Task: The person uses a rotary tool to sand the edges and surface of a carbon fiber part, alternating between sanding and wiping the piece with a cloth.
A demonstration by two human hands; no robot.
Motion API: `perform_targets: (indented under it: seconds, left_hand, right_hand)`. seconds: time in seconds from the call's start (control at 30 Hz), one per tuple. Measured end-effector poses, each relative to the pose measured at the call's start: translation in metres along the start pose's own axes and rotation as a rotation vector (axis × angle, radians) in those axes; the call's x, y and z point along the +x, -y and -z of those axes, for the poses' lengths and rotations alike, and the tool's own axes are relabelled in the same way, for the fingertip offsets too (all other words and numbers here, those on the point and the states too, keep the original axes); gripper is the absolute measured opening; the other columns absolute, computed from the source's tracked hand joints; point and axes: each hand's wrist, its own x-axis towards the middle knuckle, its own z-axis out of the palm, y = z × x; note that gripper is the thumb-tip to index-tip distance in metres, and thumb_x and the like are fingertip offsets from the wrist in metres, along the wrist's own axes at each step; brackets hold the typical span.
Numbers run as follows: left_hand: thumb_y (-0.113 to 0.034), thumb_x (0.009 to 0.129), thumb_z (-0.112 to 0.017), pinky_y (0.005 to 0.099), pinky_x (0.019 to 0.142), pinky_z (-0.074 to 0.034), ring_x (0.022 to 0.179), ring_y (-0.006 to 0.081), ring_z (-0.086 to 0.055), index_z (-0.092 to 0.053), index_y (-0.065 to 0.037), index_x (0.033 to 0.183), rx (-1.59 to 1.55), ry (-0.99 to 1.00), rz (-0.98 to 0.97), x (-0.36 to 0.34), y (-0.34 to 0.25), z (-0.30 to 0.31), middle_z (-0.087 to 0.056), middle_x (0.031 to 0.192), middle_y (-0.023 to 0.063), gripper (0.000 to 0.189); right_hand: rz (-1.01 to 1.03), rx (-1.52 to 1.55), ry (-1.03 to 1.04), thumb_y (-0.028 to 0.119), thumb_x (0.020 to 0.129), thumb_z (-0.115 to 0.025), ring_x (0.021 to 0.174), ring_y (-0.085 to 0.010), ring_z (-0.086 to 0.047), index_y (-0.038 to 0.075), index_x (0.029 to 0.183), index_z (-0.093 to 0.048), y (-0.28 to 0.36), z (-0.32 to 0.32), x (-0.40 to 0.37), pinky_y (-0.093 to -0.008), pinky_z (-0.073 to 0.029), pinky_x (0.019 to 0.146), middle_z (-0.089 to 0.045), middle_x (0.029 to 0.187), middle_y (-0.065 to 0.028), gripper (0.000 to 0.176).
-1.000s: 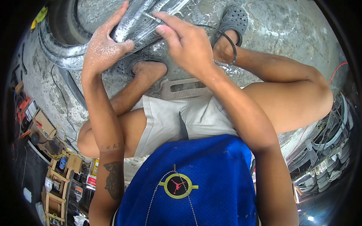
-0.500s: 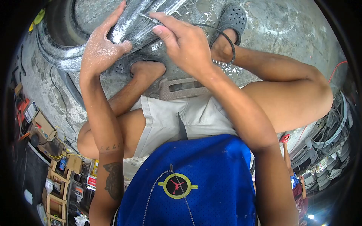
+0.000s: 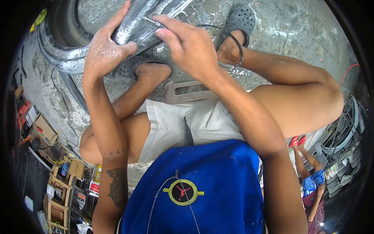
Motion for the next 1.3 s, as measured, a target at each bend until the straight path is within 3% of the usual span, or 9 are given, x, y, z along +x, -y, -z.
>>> perform_targets:
  seconds: [0.1,0.2,0.37,0.47,0.8,1.0,1.07,1.2,1.3]
  left_hand:
    - [-0.011,0.061,-0.077,0.0358,0.12,-0.035,0.146,0.0352,-0.046,-0.05,0.007,0.146,-0.002,-0.02,-0.043,-0.001,0.015,-0.004,-0.051,0.152,0.0268,0.092]
    - [-0.011,0.061,-0.077,0.0359,0.12,-0.035,0.146,0.0354,-0.046,-0.05,0.007,0.146,-0.01,-0.04,-0.088,-0.001,0.018,-0.006,-0.051,0.152,0.0265,0.091]
    - [-0.011,0.062,-0.077,0.0358,0.12,-0.035,0.146,0.0353,-0.046,-0.05,0.007,0.146,0.021,-0.04,-0.072,-0.003,0.017,-0.005,-0.051,0.152,0.0267,0.091]
    - [-0.011,0.062,-0.078,0.0358,0.12,-0.035,0.146,0.0352,-0.046,-0.05,0.007,0.147,-0.018,-0.052,-0.134,0.0,0.013,-0.005,-0.05,0.153,0.0269,0.091]
    - [-0.01,0.061,-0.078,0.0355,0.121,-0.033,0.147,0.0351,-0.044,-0.049,0.007,0.148,-0.023,-0.007,-0.049,-0.003,0.001,0.002,-0.05,0.154,0.0266,0.093]
    - [-0.01,0.061,-0.078,0.0356,0.121,-0.033,0.147,0.0344,-0.045,-0.049,0.008,0.147,-0.063,-0.043,-0.107,-0.002,0.022,-0.006,-0.05,0.153,0.0268,0.093]
    - [-0.01,0.061,-0.078,0.0357,0.121,-0.033,0.146,0.0348,-0.045,-0.049,0.008,0.147,-0.059,-0.045,-0.12,0.0,0.014,-0.005,-0.05,0.153,0.0268,0.093]
    - [-0.01,0.06,-0.078,0.0355,0.12,-0.035,0.145,0.0355,-0.046,-0.05,0.008,0.146,0.011,-0.029,-0.079,0.0,0.016,-0.004,-0.051,0.152,0.027,0.092]
    - [-0.01,0.06,-0.078,0.0353,0.119,-0.035,0.145,0.0354,-0.047,-0.05,0.008,0.146,-0.012,-0.023,-0.057,0.0,0.004,0.0,-0.052,0.151,0.0271,0.092]
  right_hand:
    - [-0.057,-0.016,-0.004,0.026,0.099,-0.067,0.087,-0.0368,-0.073,0.015,0.128,-0.071,0.001,0.0,0.002,-0.0411,-0.057,0.077,-0.074,0.101,-0.0194,0.031]
    - [0.076,-0.019,-0.034,0.026,0.099,-0.067,0.087,-0.0368,-0.073,0.015,0.128,-0.071,-0.009,-0.003,0.001,-0.0409,-0.057,0.076,-0.075,0.101,-0.0191,0.031]
    - [-0.087,0.002,0.003,0.028,0.099,-0.067,0.09,-0.0369,-0.072,0.015,0.127,-0.072,0.008,0.004,0.003,-0.0418,-0.057,0.079,-0.075,0.105,-0.0184,0.031]
    - [-0.039,-0.03,0.044,0.029,0.1,-0.066,0.09,-0.037,-0.073,0.015,0.127,-0.072,0.0,-0.002,0.0,-0.0417,-0.057,0.078,-0.075,0.105,-0.018,0.031]
    - [0.008,0.013,-0.054,0.028,0.1,-0.066,0.086,-0.0367,-0.072,0.017,0.128,-0.071,-0.002,-0.003,0.002,-0.0421,-0.056,0.076,-0.074,0.098,-0.0202,0.031]
    - [-0.122,0.049,0.005,0.028,0.099,-0.067,0.086,-0.0371,-0.072,0.015,0.127,-0.071,0.005,0.001,0.002,-0.0426,-0.056,0.076,-0.074,0.098,-0.0199,0.031]
    - [0.017,0.003,0.005,0.027,0.099,-0.067,0.086,-0.037,-0.072,0.015,0.127,-0.071,-0.001,-0.004,0.001,-0.0422,-0.056,0.076,-0.074,0.099,-0.0196,0.03]
    - [-0.034,-0.029,0.017,0.027,0.1,-0.066,0.085,-0.0367,-0.072,0.015,0.127,-0.071,0.0,-0.003,0.0,-0.0419,-0.056,0.076,-0.074,0.099,-0.0195,0.03]
    - [0.036,0.025,-0.057,0.028,0.1,-0.065,0.085,-0.0371,-0.072,0.015,0.127,-0.071,-0.006,-0.004,0.002,-0.0421,-0.056,0.076,-0.074,0.098,-0.0197,0.03]
